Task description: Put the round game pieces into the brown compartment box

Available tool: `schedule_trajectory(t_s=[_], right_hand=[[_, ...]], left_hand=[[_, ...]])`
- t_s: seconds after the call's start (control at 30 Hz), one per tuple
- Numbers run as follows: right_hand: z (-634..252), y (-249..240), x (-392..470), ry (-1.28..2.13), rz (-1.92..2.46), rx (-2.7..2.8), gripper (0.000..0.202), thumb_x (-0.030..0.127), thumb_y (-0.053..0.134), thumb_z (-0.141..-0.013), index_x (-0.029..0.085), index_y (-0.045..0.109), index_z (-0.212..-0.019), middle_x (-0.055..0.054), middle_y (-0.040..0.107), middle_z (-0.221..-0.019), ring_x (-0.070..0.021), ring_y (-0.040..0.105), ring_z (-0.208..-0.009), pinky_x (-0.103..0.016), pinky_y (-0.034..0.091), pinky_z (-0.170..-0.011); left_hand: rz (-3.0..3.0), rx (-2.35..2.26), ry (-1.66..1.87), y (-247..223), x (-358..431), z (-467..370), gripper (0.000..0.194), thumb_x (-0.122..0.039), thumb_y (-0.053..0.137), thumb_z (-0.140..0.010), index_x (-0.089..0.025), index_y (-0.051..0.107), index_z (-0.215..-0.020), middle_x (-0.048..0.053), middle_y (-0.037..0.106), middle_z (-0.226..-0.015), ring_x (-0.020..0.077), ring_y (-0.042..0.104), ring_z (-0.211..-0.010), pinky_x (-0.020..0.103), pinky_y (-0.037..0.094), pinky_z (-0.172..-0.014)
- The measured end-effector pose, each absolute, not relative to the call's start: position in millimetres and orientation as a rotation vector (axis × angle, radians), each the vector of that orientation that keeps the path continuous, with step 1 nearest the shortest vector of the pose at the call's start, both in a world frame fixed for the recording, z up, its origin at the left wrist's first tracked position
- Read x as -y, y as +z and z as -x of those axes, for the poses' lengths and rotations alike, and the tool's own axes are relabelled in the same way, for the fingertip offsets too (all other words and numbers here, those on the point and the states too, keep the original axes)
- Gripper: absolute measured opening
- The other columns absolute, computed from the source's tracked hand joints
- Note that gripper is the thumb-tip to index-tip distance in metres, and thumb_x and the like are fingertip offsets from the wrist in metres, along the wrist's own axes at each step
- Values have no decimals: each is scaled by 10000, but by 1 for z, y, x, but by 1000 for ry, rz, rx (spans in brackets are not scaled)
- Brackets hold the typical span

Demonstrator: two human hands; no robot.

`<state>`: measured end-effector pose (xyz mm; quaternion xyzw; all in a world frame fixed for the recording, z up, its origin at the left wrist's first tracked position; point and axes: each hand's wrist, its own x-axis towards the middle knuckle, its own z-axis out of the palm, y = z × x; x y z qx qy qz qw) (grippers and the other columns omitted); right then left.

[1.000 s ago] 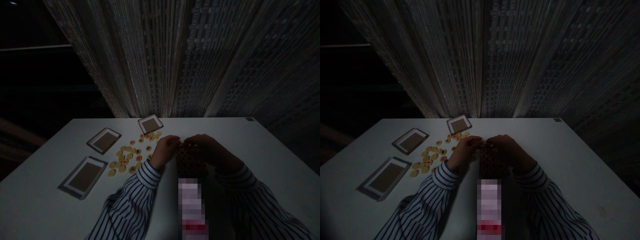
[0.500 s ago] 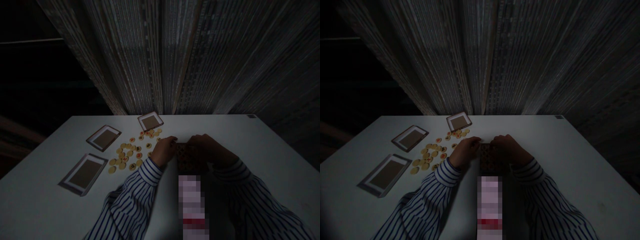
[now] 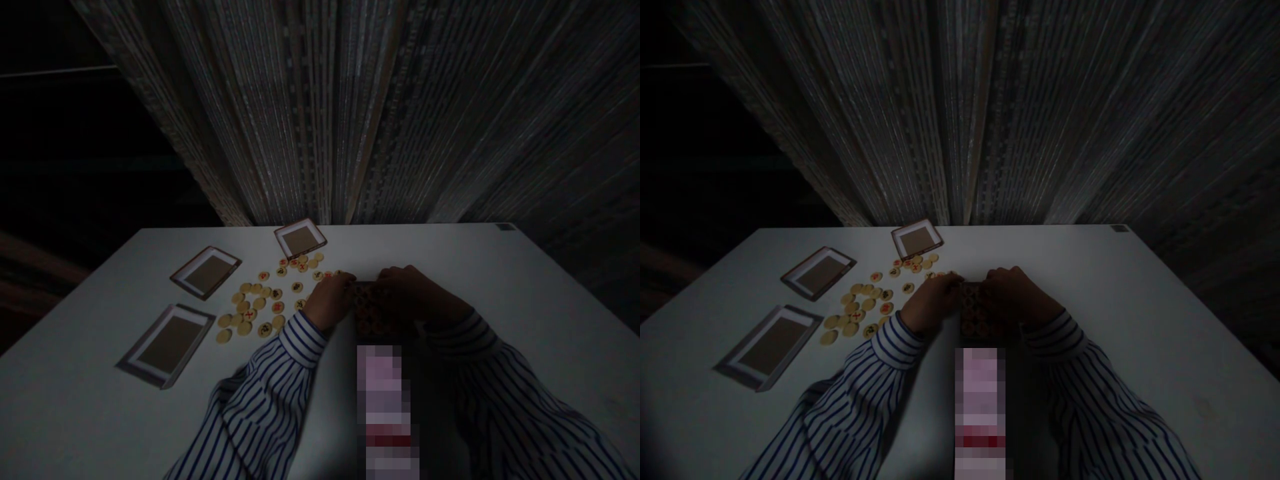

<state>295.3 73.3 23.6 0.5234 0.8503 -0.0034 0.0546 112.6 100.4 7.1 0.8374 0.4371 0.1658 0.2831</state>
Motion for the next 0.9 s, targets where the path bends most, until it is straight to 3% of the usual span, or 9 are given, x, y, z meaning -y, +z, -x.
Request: schedule_trajectory(t_s=[0.5,0.9], right_hand=[[-299,18,-75,-44,-1566,-2610,186,303,506,-803,207,661,-769,-65,642,-831,-153,580,-684,-264,299,-540],[-298,21,-75,-94,-1555,-2571,227,306,459,-841,203,661,-836,-78,649,-883,-166,601,-703,-266,318,-540]], left_hand=[[-2241,-1104,416,7,-101,-113,321,-115,426,-800,-152,646,-1031,116,682,-1002,229,619,-951,348,453,-846],[-2292,-1124,382,6,-102,-112,331,-111,413,-806,-135,630,-1055,131,672,-1032,247,613,-979,360,453,-847]])
